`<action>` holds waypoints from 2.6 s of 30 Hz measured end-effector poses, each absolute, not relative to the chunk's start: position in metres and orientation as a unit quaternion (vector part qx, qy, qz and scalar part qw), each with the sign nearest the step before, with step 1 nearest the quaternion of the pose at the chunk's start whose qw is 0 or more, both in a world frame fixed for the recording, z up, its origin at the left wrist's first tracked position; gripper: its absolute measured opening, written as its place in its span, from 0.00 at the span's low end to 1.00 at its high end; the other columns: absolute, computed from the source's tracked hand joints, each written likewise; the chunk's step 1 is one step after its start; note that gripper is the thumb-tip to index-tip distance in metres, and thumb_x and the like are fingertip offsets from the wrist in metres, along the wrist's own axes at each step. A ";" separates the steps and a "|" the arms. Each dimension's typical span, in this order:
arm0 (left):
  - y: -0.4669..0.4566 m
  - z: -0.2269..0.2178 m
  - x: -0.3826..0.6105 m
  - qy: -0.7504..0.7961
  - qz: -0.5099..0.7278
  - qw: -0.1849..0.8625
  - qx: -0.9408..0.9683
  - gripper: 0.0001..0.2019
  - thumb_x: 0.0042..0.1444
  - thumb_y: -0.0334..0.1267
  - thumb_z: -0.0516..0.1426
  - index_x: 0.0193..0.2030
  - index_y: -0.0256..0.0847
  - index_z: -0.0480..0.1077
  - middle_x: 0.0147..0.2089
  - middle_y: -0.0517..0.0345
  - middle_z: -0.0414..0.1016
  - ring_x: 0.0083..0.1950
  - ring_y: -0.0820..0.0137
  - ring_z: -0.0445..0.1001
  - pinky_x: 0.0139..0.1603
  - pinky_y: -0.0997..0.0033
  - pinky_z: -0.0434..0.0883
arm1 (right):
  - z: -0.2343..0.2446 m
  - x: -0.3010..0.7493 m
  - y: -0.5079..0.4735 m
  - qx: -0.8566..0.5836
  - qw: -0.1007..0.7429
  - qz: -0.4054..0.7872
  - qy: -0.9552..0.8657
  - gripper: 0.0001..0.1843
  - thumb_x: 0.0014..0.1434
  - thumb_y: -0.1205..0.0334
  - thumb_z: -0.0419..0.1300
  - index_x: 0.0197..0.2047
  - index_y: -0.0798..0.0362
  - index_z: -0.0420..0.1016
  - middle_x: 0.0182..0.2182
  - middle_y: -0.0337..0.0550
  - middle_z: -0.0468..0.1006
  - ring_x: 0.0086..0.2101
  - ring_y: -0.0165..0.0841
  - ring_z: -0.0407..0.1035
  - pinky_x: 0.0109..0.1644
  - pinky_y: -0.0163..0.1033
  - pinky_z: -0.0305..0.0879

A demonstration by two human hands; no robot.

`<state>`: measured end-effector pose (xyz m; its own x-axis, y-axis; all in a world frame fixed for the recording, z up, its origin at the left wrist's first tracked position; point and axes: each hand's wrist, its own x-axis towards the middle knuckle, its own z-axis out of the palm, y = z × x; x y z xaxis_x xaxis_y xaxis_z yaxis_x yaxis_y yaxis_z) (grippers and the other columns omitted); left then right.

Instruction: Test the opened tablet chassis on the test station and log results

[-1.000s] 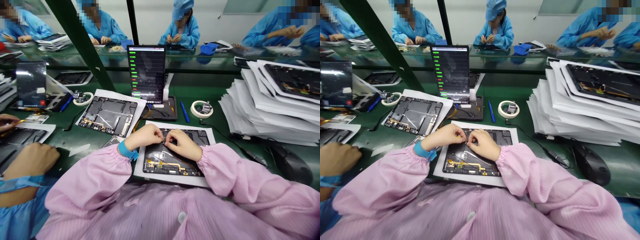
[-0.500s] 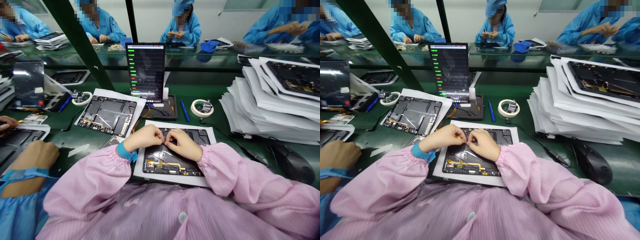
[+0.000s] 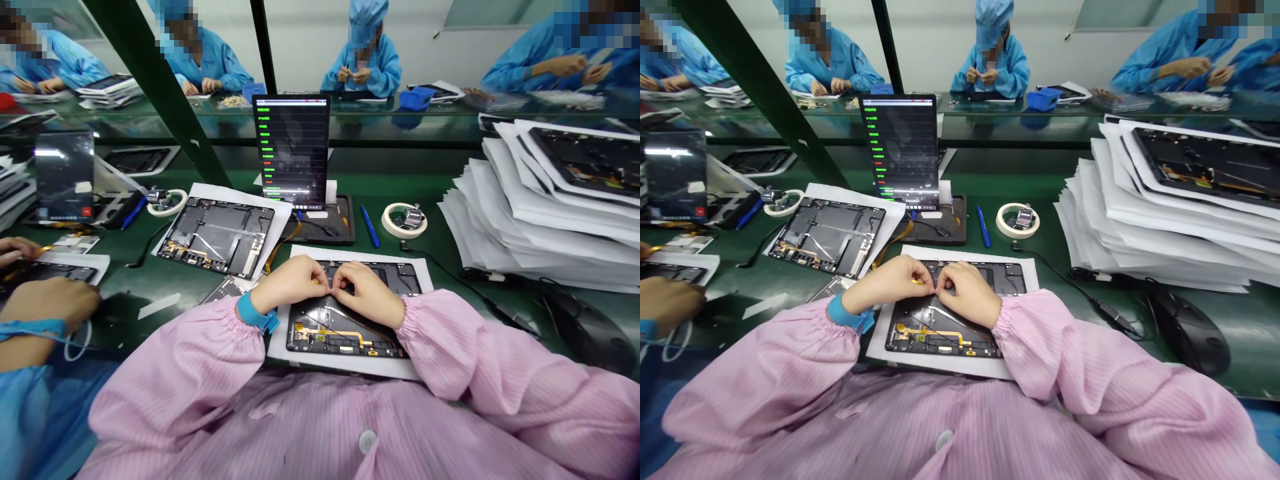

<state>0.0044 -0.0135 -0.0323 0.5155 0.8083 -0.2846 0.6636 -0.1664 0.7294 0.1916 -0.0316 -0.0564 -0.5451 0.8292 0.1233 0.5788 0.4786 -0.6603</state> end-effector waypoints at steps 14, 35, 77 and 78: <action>-0.018 -0.027 0.010 0.496 0.098 0.406 0.761 0.08 0.45 0.35 0.58 0.30 0.35 0.78 0.27 0.57 0.77 0.28 0.72 0.70 0.29 0.77 0.64 | -0.065 0.197 -0.030 -0.416 0.233 0.271 -0.836 0.03 0.55 0.69 0.57 0.31 0.52 0.69 0.30 0.41 0.71 0.35 0.35 0.64 0.42 0.43 0.60; -0.018 -0.030 0.010 0.483 0.113 0.411 0.765 0.07 0.44 0.32 0.59 0.29 0.34 0.78 0.26 0.58 0.77 0.28 0.73 0.70 0.28 0.78 0.63 | -0.064 0.198 -0.030 -0.406 0.225 0.265 -0.845 0.04 0.53 0.70 0.58 0.32 0.52 0.68 0.31 0.41 0.72 0.36 0.36 0.65 0.43 0.43 0.59; 0.001 -0.043 0.101 0.488 0.152 0.086 0.855 0.09 0.59 0.41 0.55 0.32 0.38 0.72 0.35 0.52 0.75 0.41 0.60 0.71 0.43 0.63 0.67 | 0.049 0.325 -0.067 -0.549 0.235 0.090 -0.797 0.05 0.61 0.67 0.54 0.37 0.52 0.72 0.34 0.41 0.76 0.35 0.34 0.70 0.41 0.39 0.64; 0.002 -0.046 0.102 0.487 0.139 0.083 0.858 0.10 0.59 0.42 0.56 0.31 0.38 0.71 0.34 0.52 0.75 0.40 0.60 0.71 0.41 0.62 0.67 | 0.038 0.336 -0.071 -0.557 0.170 0.119 -0.804 0.04 0.59 0.69 0.56 0.35 0.52 0.71 0.32 0.40 0.76 0.34 0.34 0.70 0.40 0.38 0.64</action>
